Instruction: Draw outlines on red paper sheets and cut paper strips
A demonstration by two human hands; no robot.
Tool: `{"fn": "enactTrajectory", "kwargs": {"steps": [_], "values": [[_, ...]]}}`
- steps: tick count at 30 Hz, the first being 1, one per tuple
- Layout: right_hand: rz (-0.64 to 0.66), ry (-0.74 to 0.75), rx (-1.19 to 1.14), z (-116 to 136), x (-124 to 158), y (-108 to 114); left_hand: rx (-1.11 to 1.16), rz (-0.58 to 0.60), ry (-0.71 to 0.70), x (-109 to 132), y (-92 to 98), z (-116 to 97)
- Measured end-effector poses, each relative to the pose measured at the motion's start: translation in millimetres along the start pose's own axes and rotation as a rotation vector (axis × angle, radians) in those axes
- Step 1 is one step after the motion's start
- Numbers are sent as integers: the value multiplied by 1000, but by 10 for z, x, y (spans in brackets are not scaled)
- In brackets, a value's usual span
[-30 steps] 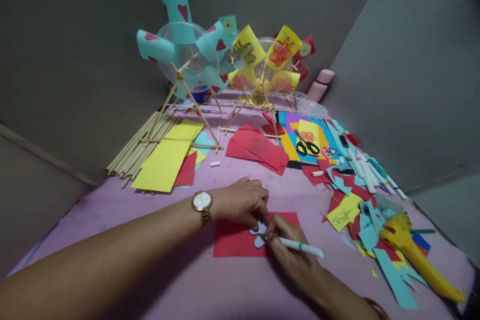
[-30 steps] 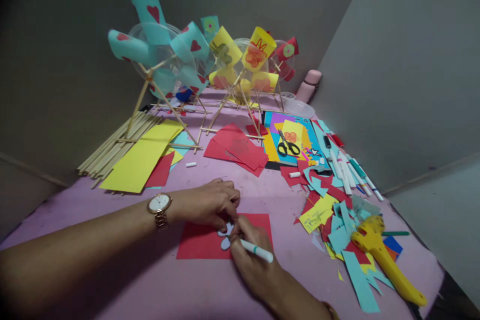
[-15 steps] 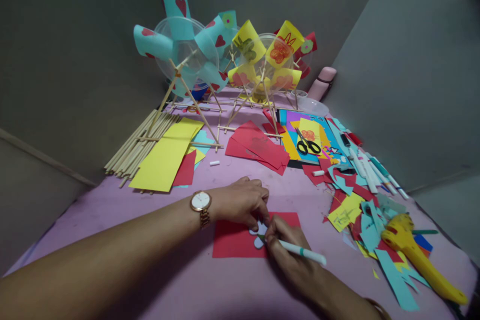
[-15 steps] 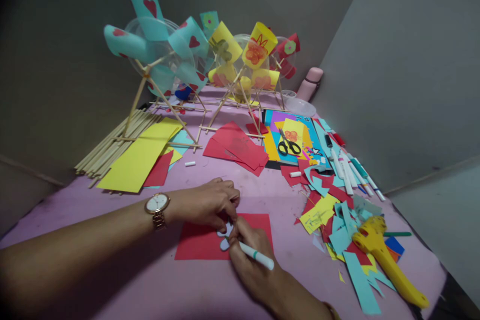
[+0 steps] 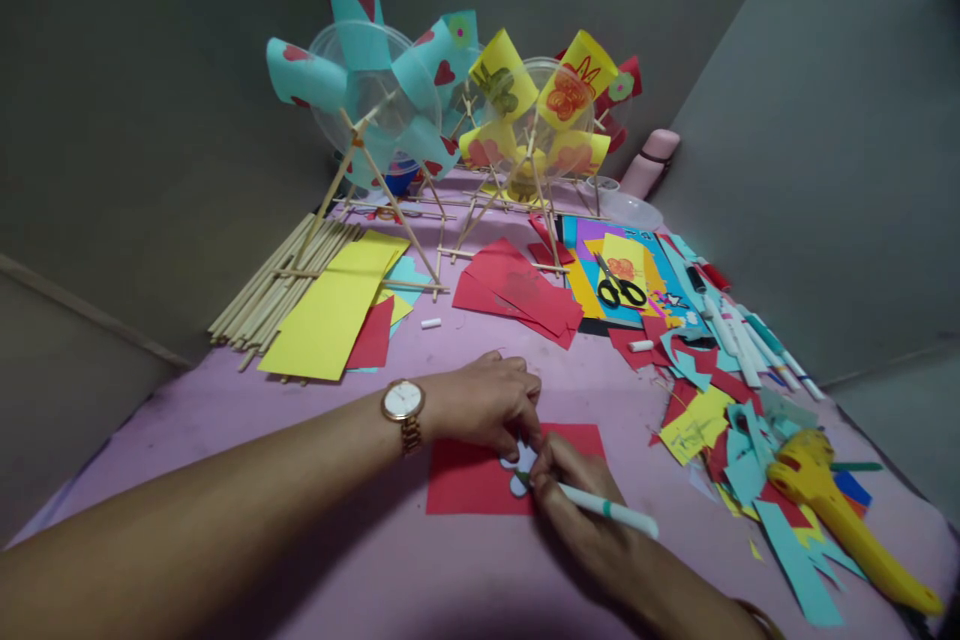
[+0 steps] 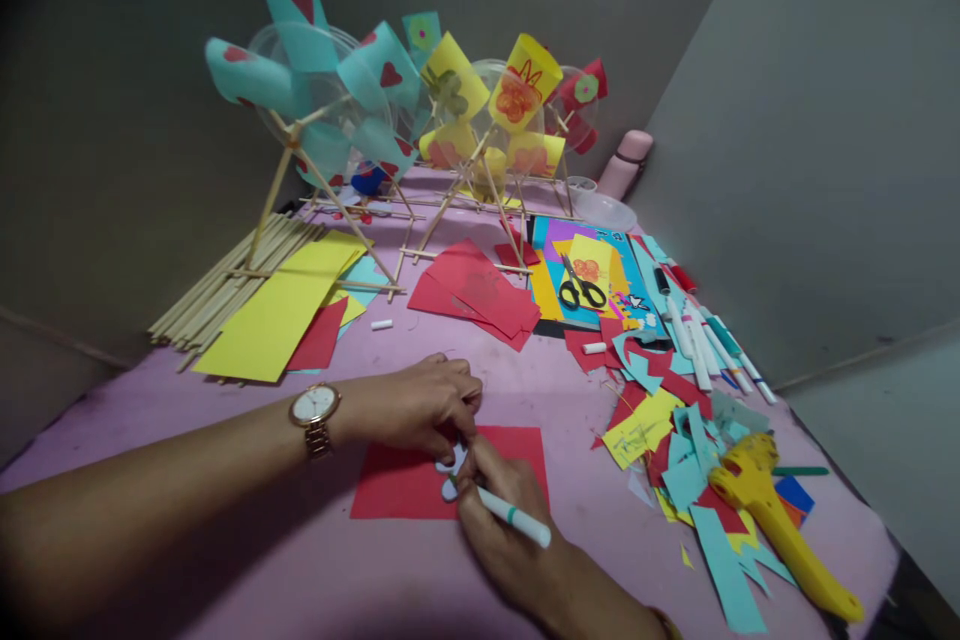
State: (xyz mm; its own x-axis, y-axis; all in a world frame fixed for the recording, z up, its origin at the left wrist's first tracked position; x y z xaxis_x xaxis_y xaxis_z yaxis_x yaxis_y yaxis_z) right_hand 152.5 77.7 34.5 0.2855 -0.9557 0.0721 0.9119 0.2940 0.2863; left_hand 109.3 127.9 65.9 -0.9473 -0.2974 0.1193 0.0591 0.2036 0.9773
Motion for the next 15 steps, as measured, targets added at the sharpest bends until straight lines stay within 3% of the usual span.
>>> {"fn": "enactTrajectory", "kwargs": {"steps": [15], "values": [[64, 13, -17, -7, 19, -76, -1, 14, 1, 5, -18, -12]]}}
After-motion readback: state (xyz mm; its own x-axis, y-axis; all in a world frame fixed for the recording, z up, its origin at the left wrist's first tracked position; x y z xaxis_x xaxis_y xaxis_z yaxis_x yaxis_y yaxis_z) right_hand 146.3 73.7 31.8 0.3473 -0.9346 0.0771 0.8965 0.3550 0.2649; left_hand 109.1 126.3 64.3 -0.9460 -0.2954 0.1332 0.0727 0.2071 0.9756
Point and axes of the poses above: each hand's wrist, its own x-axis away from the middle knuckle, its own y-axis out of the back of the hand, z = x × y, the point moved 9 cm from there along -x, towards the middle knuckle, and after that the axes turned 10 degrees about -x, right-handed, at the moved point
